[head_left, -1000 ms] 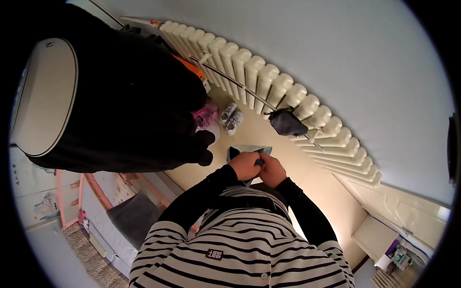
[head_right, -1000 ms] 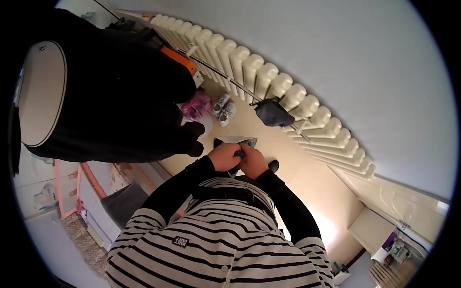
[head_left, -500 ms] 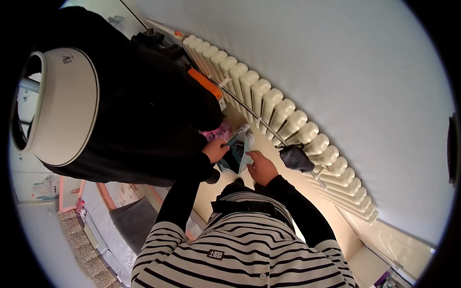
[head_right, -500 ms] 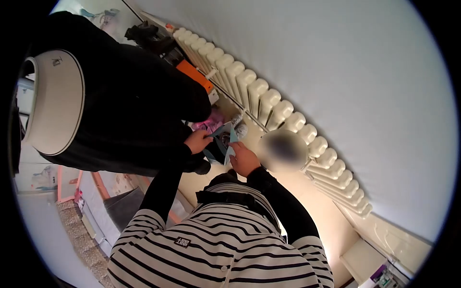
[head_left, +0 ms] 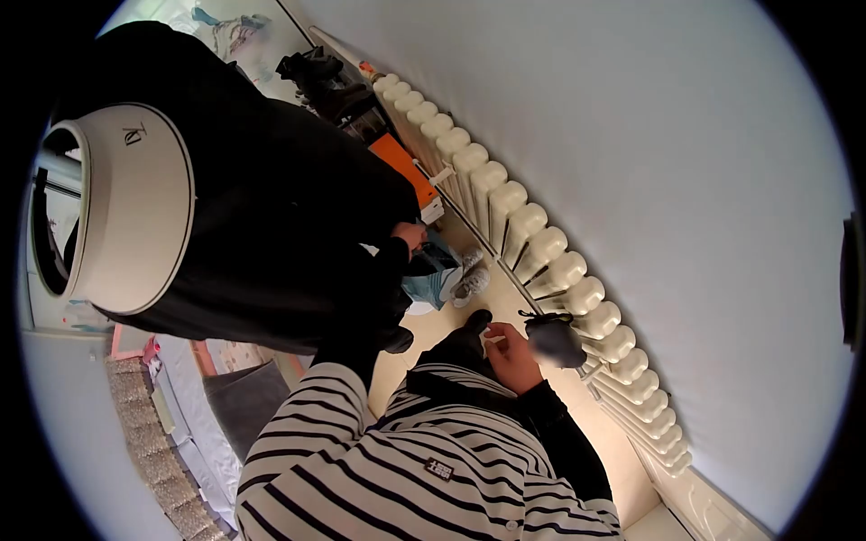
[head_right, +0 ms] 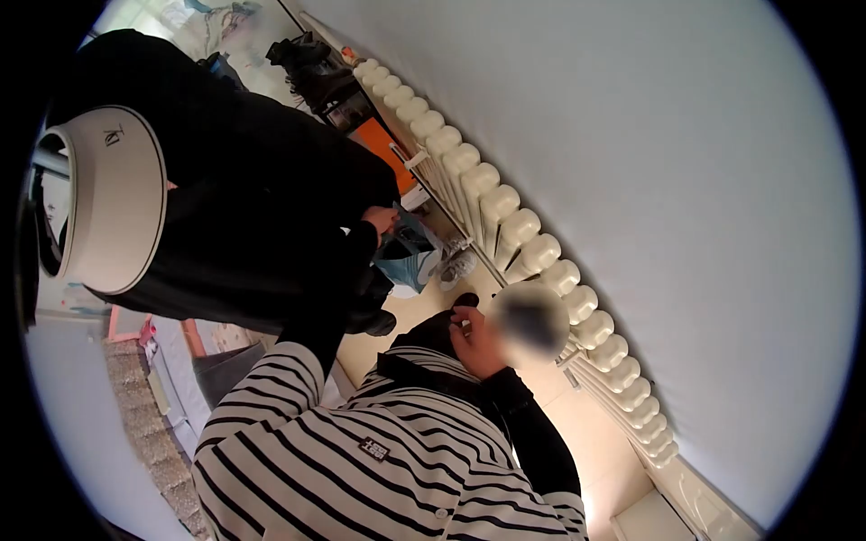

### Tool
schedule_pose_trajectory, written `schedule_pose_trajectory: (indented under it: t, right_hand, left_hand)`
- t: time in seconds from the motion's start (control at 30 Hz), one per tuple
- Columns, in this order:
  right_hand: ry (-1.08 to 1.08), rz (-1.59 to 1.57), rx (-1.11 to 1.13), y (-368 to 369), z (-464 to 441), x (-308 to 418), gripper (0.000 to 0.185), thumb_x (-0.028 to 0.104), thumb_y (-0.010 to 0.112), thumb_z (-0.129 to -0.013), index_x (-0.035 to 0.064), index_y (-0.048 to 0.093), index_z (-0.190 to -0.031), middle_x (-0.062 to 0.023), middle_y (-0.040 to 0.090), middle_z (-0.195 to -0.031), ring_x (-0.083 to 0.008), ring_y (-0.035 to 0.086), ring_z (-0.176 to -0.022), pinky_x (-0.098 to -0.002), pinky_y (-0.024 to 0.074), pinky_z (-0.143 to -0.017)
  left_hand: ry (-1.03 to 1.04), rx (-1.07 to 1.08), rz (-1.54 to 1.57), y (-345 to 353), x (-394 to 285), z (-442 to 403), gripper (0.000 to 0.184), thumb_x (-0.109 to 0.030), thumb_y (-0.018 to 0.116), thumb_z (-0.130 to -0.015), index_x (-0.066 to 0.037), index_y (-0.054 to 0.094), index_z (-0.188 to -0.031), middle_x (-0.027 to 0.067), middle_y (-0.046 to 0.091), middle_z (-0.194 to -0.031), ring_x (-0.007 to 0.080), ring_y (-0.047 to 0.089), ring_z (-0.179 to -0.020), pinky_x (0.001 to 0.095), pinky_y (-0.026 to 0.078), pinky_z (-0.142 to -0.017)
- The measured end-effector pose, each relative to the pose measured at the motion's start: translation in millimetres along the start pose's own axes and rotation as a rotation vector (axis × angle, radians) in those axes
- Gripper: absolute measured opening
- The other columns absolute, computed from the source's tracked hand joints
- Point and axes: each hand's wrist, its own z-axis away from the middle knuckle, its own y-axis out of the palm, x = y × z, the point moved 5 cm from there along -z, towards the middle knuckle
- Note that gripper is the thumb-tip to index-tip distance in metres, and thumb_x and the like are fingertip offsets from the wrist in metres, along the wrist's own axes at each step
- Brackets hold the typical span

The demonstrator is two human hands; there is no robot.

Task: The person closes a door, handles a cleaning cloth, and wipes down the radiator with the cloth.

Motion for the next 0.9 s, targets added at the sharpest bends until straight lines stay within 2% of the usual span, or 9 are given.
schedule_pose_trajectory:
  t: [0.03,0.1,0.17,0.23,0.4,0.57,0.63,0.77,0.9]
  right_hand:
    - [0.0,0.017,-0.012,-2.7,-1.6,3.3,0.032,0.008,0.062,-0.096,0.0006,0.054,-0.126,-0.0085,0.068,-0.107,-0.0141,0.065,-0.081,-0.0288,0.0531,-0.071]
    - [0.008,0.051,-0.047,-10.6,-1.6,8.5,0.031,0.008,0.062,-0.096,0.0007,0.055,-0.126,-0.0083,0.068,-0.107,-0.0137,0.065,-0.081,-0.0275,0.0526,-0.071]
    - [0.011,0.094,-0.119,-21.0,-0.9,6.5,0.032,0.009,0.062,-0.097,-0.0001,0.055,-0.126,-0.0078,0.068,-0.106,-0.0137,0.064,-0.082,-0.0268,0.0524,-0.072]
    - [0.007,0.18,-0.174,-28.0,-3.7,-5.7,0.032,0.009,0.063,-0.097,-0.0007,0.055,-0.127,-0.0076,0.069,-0.106,-0.0139,0.065,-0.082,-0.0271,0.0527,-0.072]
    - [0.082,0.091,-0.226,-34.3,-7.0,20.9,0.032,0.006,0.06,-0.097,-0.0016,0.054,-0.127,-0.0104,0.07,-0.108,-0.0171,0.068,-0.087,-0.029,0.0545,-0.076]
    - [0.132,0.038,-0.308,-32.4,-10.5,24.8,0.031,0.006,0.06,-0.097,-0.0016,0.055,-0.127,-0.0114,0.069,-0.109,-0.0175,0.068,-0.087,-0.0299,0.0554,-0.078]
    - [0.157,0.016,-0.335,-32.5,-10.6,24.7,0.03,0.006,0.06,-0.098,-0.0017,0.055,-0.127,-0.0115,0.069,-0.109,-0.0175,0.068,-0.087,-0.0298,0.0557,-0.079]
    - [0.206,0.015,-0.36,-32.7,-12.6,28.0,0.03,0.007,0.06,-0.098,-0.0021,0.056,-0.126,-0.0114,0.069,-0.109,-0.0174,0.068,-0.088,-0.0293,0.0559,-0.08]
    - [0.196,0.026,-0.379,-32.3,-18.4,28.8,0.03,0.007,0.06,-0.098,-0.0024,0.056,-0.126,-0.0114,0.07,-0.11,-0.0174,0.069,-0.088,-0.0293,0.0559,-0.079]
  left_hand:
    - [-0.004,-0.037,0.059,2.6,-1.1,-12.2,0.024,-0.024,0.066,-0.093,-0.003,0.07,-0.081,0.0123,0.066,-0.077,0.0269,0.061,-0.066,0.0425,0.048,-0.059]
    - [0.052,-0.053,-0.495,4.2,-16.2,-30.2,0.025,-0.024,0.062,-0.095,-0.003,0.072,-0.085,0.0132,0.069,-0.084,0.0288,0.065,-0.071,0.0444,0.052,-0.063]
    - [0.148,-0.069,-1.244,7.4,-36.8,-49.5,0.027,-0.024,0.058,-0.097,-0.003,0.074,-0.089,0.0142,0.071,-0.091,0.0306,0.068,-0.077,0.0464,0.055,-0.068]
    - [0.163,-0.115,-1.487,3.4,-51.2,-60.1,0.031,-0.024,0.054,-0.099,-0.003,0.076,-0.092,0.0151,0.074,-0.098,0.0325,0.071,-0.083,0.0484,0.058,-0.073]
    - [0.069,-0.212,-1.293,-17.8,-61.6,-138.0,0.032,-0.023,0.049,-0.101,-0.005,0.076,-0.103,0.0214,0.072,-0.106,0.0397,0.071,-0.094,0.0554,0.057,-0.075]
    - [0.122,-0.318,-1.096,-18.5,-80.3,-198.3,0.037,-0.026,0.045,-0.102,-0.003,0.071,-0.113,0.0214,0.069,-0.117,0.039,0.069,-0.102,0.0508,0.056,-0.082]
    - [0.21,-0.315,-0.851,-28.6,-68.8,-246.6,0.04,-0.03,0.044,-0.103,-0.002,0.068,-0.118,0.0212,0.069,-0.116,0.036,0.069,-0.102,0.048,0.055,-0.083]
    - [0.102,-0.275,-0.112,-17.1,-96.7,-204.0,0.042,-0.033,0.047,-0.103,0.001,0.065,-0.12,0.0205,0.07,-0.111,0.0334,0.068,-0.098,0.0445,0.052,-0.082]
    - [0.104,-0.043,-0.231,-6.9,-131.2,-152.4,0.036,-0.026,0.051,-0.101,0.0,0.064,-0.122,0.0203,0.069,-0.105,0.0345,0.067,-0.095,0.0464,0.051,-0.08]
